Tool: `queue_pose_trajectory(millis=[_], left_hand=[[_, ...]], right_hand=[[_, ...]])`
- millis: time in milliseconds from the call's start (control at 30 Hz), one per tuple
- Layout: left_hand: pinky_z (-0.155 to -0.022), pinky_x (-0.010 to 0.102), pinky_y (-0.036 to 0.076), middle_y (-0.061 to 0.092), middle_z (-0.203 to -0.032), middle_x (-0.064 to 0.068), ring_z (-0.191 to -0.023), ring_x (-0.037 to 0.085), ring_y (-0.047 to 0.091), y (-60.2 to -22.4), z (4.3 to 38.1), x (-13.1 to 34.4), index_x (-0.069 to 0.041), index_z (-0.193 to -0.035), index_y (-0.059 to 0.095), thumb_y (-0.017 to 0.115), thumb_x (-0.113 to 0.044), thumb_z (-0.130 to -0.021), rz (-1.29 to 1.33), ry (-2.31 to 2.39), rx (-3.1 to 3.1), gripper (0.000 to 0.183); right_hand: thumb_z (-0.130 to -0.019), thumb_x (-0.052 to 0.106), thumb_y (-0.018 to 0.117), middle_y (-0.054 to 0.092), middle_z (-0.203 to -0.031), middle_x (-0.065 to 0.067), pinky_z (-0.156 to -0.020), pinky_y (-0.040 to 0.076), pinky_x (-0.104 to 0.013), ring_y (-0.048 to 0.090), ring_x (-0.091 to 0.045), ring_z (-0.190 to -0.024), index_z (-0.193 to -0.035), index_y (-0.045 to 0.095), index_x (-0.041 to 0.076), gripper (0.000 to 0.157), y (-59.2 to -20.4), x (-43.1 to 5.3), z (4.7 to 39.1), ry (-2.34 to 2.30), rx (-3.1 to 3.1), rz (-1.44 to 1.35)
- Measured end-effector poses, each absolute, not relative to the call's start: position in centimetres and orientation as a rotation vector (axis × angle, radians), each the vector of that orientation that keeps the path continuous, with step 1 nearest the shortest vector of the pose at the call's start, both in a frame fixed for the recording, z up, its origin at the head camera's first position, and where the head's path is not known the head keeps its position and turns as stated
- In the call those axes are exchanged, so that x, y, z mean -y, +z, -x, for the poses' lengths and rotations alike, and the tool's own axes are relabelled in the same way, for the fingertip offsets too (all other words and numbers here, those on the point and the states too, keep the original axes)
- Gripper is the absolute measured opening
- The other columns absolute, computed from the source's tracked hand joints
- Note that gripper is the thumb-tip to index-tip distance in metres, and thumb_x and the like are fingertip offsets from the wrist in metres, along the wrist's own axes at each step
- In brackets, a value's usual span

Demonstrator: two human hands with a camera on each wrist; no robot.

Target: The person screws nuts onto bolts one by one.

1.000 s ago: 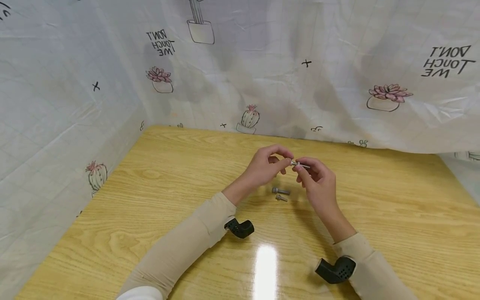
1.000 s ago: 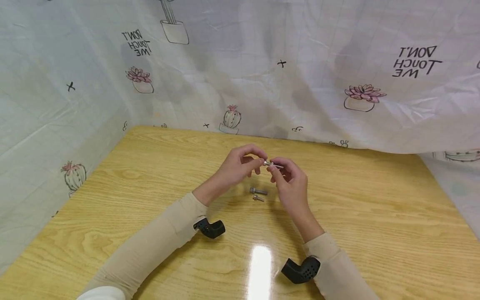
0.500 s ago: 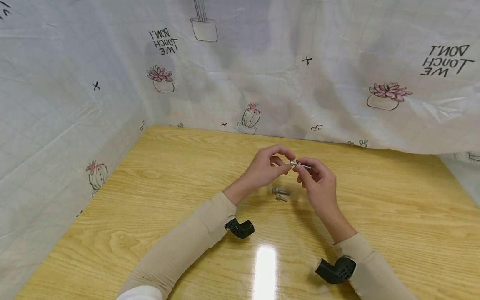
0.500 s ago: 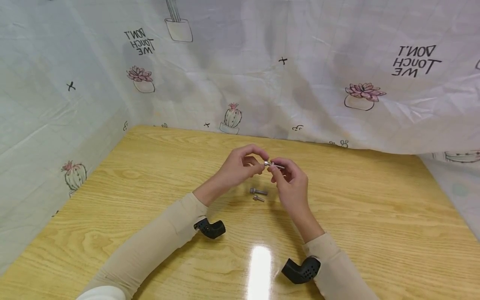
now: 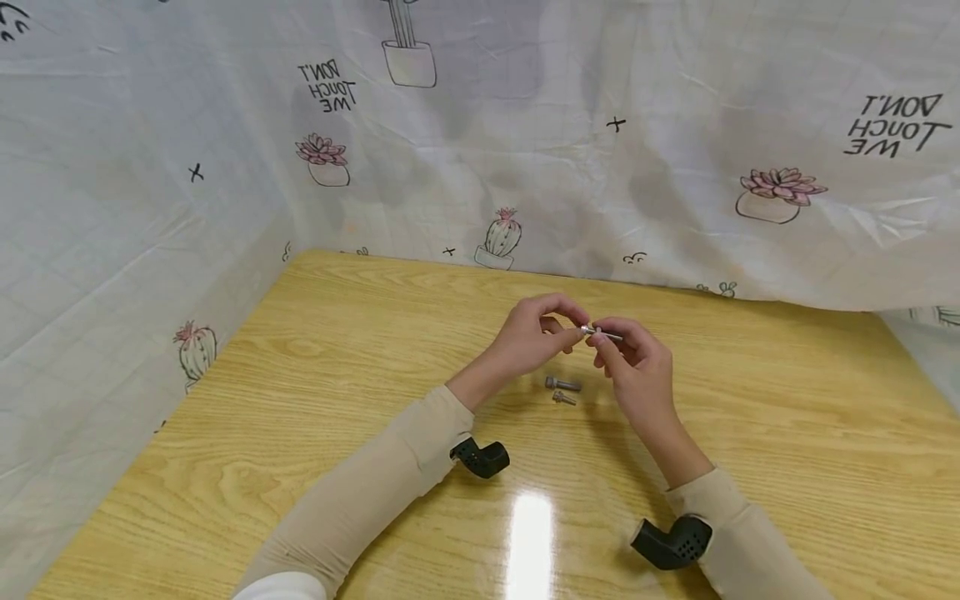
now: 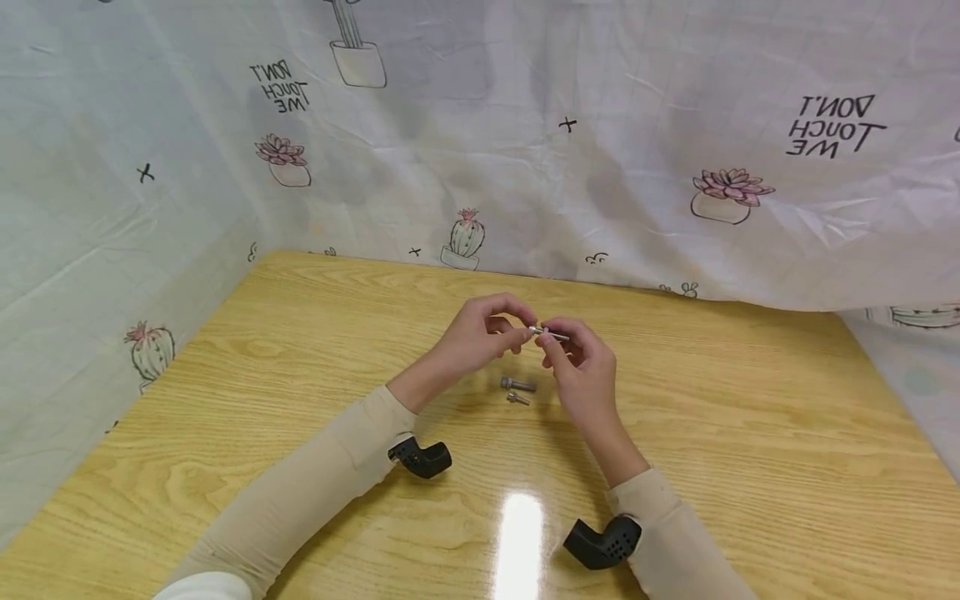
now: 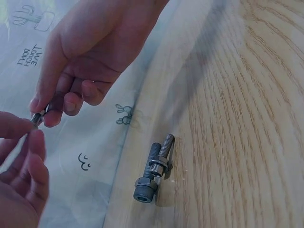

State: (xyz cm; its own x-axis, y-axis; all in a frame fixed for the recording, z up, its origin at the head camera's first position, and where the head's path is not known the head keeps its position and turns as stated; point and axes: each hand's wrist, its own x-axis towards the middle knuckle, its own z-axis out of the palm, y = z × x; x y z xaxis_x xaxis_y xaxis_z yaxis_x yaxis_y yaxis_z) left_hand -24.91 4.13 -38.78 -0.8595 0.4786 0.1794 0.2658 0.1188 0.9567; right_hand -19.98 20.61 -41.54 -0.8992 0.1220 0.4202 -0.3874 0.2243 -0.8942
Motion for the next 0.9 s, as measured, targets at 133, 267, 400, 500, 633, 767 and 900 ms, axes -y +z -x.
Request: queue_pose_trajectory(millis=[133,267,400,500,633,767,900], left_hand=[[-0.069,0.039,0.055,0.062,-0.114,0.006,-0.081,0.024,0.066,-38.62,25.03,-4.29,-0.01,-0.116,0.061,0.063,-0.001,-0.091,-0.828,1.839,-2.187,0.027],[-0.061,0.028,0.05,0.062,-0.112,0.004,-0.079,0.03,0.065,-38.51,25.14,-4.48,-0.012,-0.114,0.062,0.061,-0.009,-0.095,-0.756,1.835,-2.182,0.02],[-0.056,0.025,0.045,0.064,-0.102,0.005,-0.076,0.035,0.064,-38.38,25.19,-4.66,-0.013,-0.107,0.064,0.058,-0.02,-0.098,-0.666,1.821,-2.199,0.013],[-0.061,0.034,0.051,0.065,-0.103,0.006,-0.077,0.034,0.066,-38.33,25.16,-4.63,-0.012,-0.105,0.065,0.059,-0.017,-0.097,-0.691,1.817,-2.22,0.012],[-0.069,0.035,0.055,0.064,-0.112,0.004,-0.081,0.021,0.066,-38.28,25.13,-4.52,-0.012,-0.108,0.065,0.065,-0.008,-0.092,-0.756,1.82,-2.236,0.017],[-0.063,0.024,0.051,0.063,-0.111,0.002,-0.082,0.022,0.066,-38.29,25.13,-4.56,-0.013,-0.111,0.064,0.066,-0.012,-0.092,-0.774,1.834,-2.208,0.02],[-0.057,0.025,0.045,0.064,-0.1,0.0,-0.081,0.04,0.065,-38.45,25.13,-4.72,-0.016,-0.105,0.065,0.06,-0.024,-0.097,-0.706,1.837,-2.204,0.012]], right_hand=[[-0.094,0.009,0.062,0.068,-0.083,0.01,-0.056,0.046,-0.018,0.058,-0.008,-0.061,-0.107,0.066,-0.002,0.017,-41.39,-20.78,20.13,1.717,2.113,-0.245],[-0.094,0.008,0.062,0.068,-0.082,0.011,-0.056,0.046,-0.018,0.058,-0.008,-0.061,-0.107,0.065,-0.002,0.016,-41.3,-20.93,20.28,1.716,2.126,-0.241],[-0.095,0.008,0.061,0.069,-0.082,0.012,-0.056,0.046,-0.019,0.058,-0.008,-0.061,-0.107,0.066,-0.002,0.016,-41.16,-21.05,20.45,1.729,2.122,-0.237],[-0.094,0.009,0.062,0.069,-0.083,0.012,-0.056,0.046,-0.018,0.058,-0.008,-0.061,-0.107,0.066,-0.001,0.017,-41.11,-21.06,20.5,1.734,2.114,-0.238],[-0.094,0.009,0.062,0.069,-0.084,0.013,-0.056,0.047,-0.018,0.059,-0.007,-0.062,-0.107,0.066,-0.001,0.018,-41.08,-21.11,20.52,1.732,2.119,-0.239],[-0.094,0.009,0.062,0.068,-0.085,0.014,-0.056,0.046,-0.019,0.058,-0.007,-0.062,-0.108,0.066,-0.001,0.018,-41.06,-21.12,20.58,1.731,2.115,-0.25],[-0.095,0.009,0.062,0.068,-0.083,0.013,-0.055,0.046,-0.019,0.058,-0.007,-0.061,-0.107,0.066,-0.001,0.017,-41.12,-21.2,20.64,1.723,2.114,-0.257]])
